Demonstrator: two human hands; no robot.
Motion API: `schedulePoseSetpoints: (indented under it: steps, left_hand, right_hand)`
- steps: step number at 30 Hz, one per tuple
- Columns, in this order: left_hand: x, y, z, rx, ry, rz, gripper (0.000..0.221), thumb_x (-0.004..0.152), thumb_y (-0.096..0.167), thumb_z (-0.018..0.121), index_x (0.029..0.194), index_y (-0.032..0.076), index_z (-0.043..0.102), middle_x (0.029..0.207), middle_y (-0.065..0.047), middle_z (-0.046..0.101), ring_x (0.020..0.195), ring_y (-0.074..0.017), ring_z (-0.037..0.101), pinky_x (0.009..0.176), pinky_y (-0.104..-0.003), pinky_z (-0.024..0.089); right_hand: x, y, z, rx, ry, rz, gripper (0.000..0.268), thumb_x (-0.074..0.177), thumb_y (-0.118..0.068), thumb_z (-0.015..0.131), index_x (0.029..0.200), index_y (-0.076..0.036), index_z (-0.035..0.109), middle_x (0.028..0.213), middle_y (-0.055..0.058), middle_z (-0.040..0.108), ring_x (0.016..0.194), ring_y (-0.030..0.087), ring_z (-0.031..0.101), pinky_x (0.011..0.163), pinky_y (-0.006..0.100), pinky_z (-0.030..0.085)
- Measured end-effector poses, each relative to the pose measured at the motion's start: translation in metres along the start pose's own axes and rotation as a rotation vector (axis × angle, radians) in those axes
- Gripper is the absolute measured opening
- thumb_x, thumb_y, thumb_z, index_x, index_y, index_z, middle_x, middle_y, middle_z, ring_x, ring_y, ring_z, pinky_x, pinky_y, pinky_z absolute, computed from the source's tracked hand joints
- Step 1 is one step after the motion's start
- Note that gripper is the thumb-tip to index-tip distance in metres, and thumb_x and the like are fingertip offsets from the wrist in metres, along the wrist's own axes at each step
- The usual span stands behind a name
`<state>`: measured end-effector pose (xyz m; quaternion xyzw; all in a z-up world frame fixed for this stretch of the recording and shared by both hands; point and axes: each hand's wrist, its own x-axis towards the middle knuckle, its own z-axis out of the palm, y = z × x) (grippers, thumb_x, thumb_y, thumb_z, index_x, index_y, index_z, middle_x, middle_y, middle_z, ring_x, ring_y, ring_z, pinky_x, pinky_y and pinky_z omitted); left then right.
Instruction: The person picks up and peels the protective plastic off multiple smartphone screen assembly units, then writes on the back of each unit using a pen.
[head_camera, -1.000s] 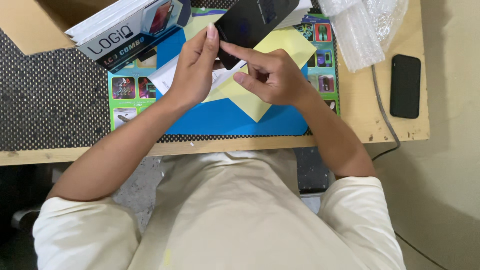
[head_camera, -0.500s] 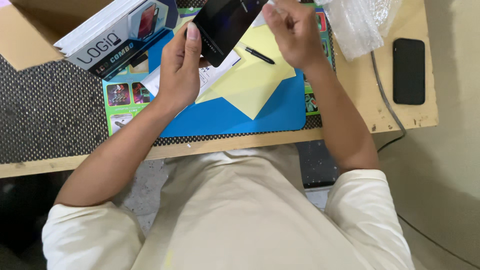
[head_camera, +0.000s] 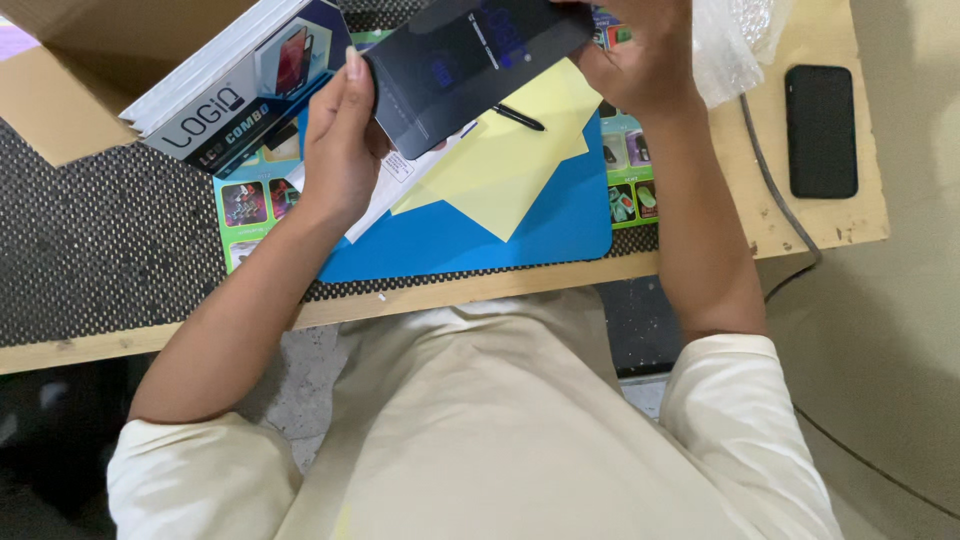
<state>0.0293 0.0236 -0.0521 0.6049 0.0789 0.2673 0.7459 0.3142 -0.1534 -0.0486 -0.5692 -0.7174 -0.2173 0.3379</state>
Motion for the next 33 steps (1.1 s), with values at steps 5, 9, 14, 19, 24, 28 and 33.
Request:
schedulePoseSetpoints:
  steps: [5,9,14,19,24,28,33]
  left_hand:
    - [0.007,0.013,-0.001,0.08,-0.14,-0.263,0.066,0.099,0.056,0.035,0.094,0.004,0.075,0.102,-0.012,0.079,0.08,-0.0257,0.077,0.066,-0.034,0.066]
    - [0.006,0.028,-0.002,0.118,-0.476,-0.313,0.063,0.082,0.046,0.038,0.125,0.008,0.063,0.119,-0.013,0.069,0.099,-0.0303,0.078,0.08,-0.039,0.064]
    - [-0.002,0.023,0.001,0.111,-0.676,-0.168,0.042,0.104,0.039,0.051,0.128,0.005,0.054,0.113,-0.009,0.064,0.101,-0.0215,0.069,0.077,-0.033,0.066]
    - [-0.001,0.033,-0.007,0.188,-0.578,0.075,0.053,0.108,0.032,0.056,0.15,0.009,0.033,0.137,-0.02,0.058,0.129,-0.0357,0.065,0.099,-0.045,0.066]
    - [-0.005,0.026,-0.021,0.112,-0.275,0.21,0.054,0.112,0.011,0.064,0.152,0.017,0.028,0.146,-0.022,0.052,0.133,-0.0425,0.064,0.103,-0.045,0.064]
    - [-0.005,0.016,-0.025,0.085,-0.073,0.274,0.045,0.114,0.022,0.067,0.147,0.016,0.037,0.144,-0.016,0.056,0.139,-0.0308,0.06,0.111,-0.044,0.062]
    - [-0.005,0.011,-0.026,0.048,-0.038,0.27,0.04,0.115,0.016,0.065,0.144,0.015,0.036,0.145,-0.019,0.053,0.142,-0.0388,0.06,0.1,-0.048,0.068]
  right_hand:
    - [0.001,-0.009,-0.006,0.3,0.11,0.001,0.01,0.104,0.004,0.083,0.105,0.005,0.073,0.104,0.024,0.071,0.098,0.038,0.067,0.09,0.05,0.054]
    - [0.014,-0.036,-0.004,0.647,0.131,0.216,0.039,0.112,-0.017,0.068,0.147,-0.01,0.05,0.144,0.014,0.056,0.136,0.036,0.056,0.109,0.046,0.053]
    - [0.026,-0.066,0.009,0.611,0.039,0.4,0.027,0.111,-0.02,0.069,0.105,0.006,0.065,0.102,0.017,0.069,0.097,0.027,0.068,0.081,0.037,0.055]
    - [0.036,-0.073,0.015,0.806,-0.044,0.74,0.069,0.102,-0.066,0.025,0.112,-0.009,0.063,0.104,0.009,0.067,0.092,0.02,0.063,0.075,0.032,0.049]
    - [0.013,-0.084,0.061,0.161,-0.317,0.309,0.023,0.105,-0.025,0.072,0.123,-0.01,0.072,0.102,0.007,0.069,0.088,0.026,0.057,0.078,0.042,0.047]
    - [0.007,-0.109,0.082,0.12,-0.39,0.26,0.035,0.1,-0.035,0.073,0.125,-0.01,0.074,0.117,0.004,0.064,0.102,0.028,0.053,0.084,0.044,0.045]
    - [0.012,-0.092,0.078,0.152,-0.308,0.265,0.015,0.101,-0.019,0.07,0.112,-0.009,0.075,0.101,0.004,0.068,0.093,0.029,0.055,0.078,0.043,0.042]
